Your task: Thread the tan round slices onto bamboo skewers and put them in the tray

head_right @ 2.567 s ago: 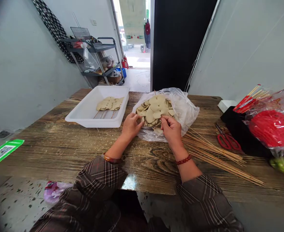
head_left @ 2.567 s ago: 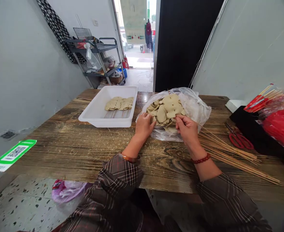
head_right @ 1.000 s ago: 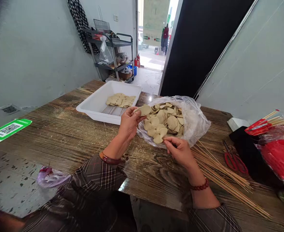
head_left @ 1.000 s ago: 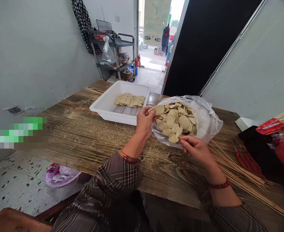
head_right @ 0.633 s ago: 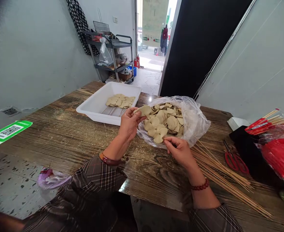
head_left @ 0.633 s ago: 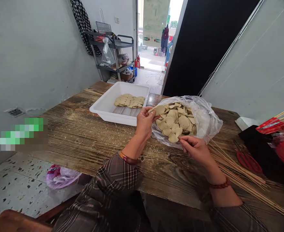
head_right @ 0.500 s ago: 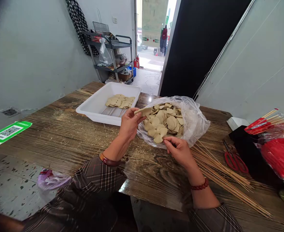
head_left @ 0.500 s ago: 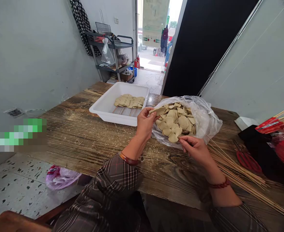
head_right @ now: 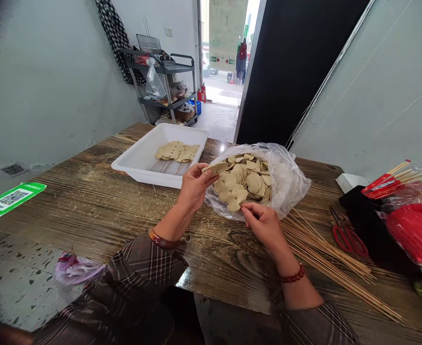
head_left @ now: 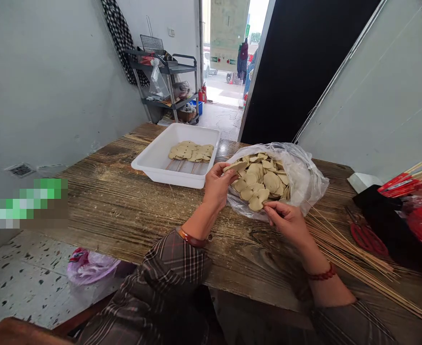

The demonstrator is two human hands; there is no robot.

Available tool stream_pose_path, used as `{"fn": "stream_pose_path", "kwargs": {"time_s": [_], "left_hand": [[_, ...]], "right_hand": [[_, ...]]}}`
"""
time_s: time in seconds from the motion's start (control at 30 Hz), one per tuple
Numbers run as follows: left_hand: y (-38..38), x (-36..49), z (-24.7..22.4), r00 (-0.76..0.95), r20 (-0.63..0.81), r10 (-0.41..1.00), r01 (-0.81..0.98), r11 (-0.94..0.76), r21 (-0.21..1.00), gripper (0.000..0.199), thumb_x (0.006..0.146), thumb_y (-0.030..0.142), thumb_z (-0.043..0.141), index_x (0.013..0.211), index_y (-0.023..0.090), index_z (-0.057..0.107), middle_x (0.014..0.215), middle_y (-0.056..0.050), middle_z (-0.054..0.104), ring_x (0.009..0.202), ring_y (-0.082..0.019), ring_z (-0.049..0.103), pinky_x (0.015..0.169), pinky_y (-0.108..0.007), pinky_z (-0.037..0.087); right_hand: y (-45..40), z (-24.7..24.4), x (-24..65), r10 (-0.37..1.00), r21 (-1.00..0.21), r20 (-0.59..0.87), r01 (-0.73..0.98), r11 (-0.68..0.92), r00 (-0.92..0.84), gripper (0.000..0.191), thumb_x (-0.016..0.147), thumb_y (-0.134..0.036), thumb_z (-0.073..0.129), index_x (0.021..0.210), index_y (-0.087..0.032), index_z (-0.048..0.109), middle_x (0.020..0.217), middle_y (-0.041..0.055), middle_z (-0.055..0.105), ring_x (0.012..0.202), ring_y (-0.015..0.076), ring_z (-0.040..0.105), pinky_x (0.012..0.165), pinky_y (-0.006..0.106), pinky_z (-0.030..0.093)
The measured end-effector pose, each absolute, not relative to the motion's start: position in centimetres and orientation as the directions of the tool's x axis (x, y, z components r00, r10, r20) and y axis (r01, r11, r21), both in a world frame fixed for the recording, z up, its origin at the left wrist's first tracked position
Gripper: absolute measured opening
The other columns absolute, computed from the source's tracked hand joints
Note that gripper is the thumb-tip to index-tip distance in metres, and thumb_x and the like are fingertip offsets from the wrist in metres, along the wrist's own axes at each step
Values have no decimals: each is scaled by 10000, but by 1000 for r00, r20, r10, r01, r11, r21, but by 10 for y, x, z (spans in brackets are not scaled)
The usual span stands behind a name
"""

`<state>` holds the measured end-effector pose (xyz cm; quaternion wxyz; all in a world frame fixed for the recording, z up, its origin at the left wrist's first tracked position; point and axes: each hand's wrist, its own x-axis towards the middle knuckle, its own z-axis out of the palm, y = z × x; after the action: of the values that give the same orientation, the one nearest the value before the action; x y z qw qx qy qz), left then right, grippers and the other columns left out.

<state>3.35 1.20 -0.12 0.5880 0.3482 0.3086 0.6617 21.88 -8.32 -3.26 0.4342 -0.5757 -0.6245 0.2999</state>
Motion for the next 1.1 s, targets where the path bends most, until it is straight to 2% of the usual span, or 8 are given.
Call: {"fn": "stream_pose_path", "kwargs": {"time_s": [0.23,0.37,0.57,0.83,1.1], "left_hand": [[13,29,3,-32,-42,999,-668,10,744,160,736,102,625,842,147,515,824,-20,640,725,-154,685,732,-341,588],[13,27,4,-11,-58,998,-682,35,731,190,741,90,619,891,147,517,811,-28,658,695,-156,689,726,-348,589],[14,27,5,-8,-72,997,-704,46,709,183,728,104,644,856,146,519,787,-17,654,662,-145,677,721,-359,590],[11,29,4,9,-58,998,-673,49,738,293,655,175,745,839,164,518,758,15,635,686,-158,695,754,-354,572],[9,31,2,-31,42,999,-568,-52,821,324,626,249,748,854,173,531,693,40,611,616,-113,633,627,-261,526]], "right_hand": [[-84,-33,219,974,-877,225,443,185,38,285,836,-375,607,884,-133,750,485,-27,566,438,108,472,461,233,359],[-84,-34,218,966,-868,256,448,211,41,270,829,-366,617,874,-137,754,494,-22,579,440,109,478,470,238,374],[-84,-35,219,960,-856,278,463,232,34,250,827,-363,623,853,-153,756,499,-16,584,461,121,501,486,250,397],[-84,-38,221,961,-849,275,474,234,18,242,840,-364,613,875,-174,759,514,-15,589,475,132,513,491,259,404],[-85,-37,221,969,-868,247,452,206,33,267,836,-377,618,891,-157,759,506,-16,576,460,123,484,470,249,376]]}}
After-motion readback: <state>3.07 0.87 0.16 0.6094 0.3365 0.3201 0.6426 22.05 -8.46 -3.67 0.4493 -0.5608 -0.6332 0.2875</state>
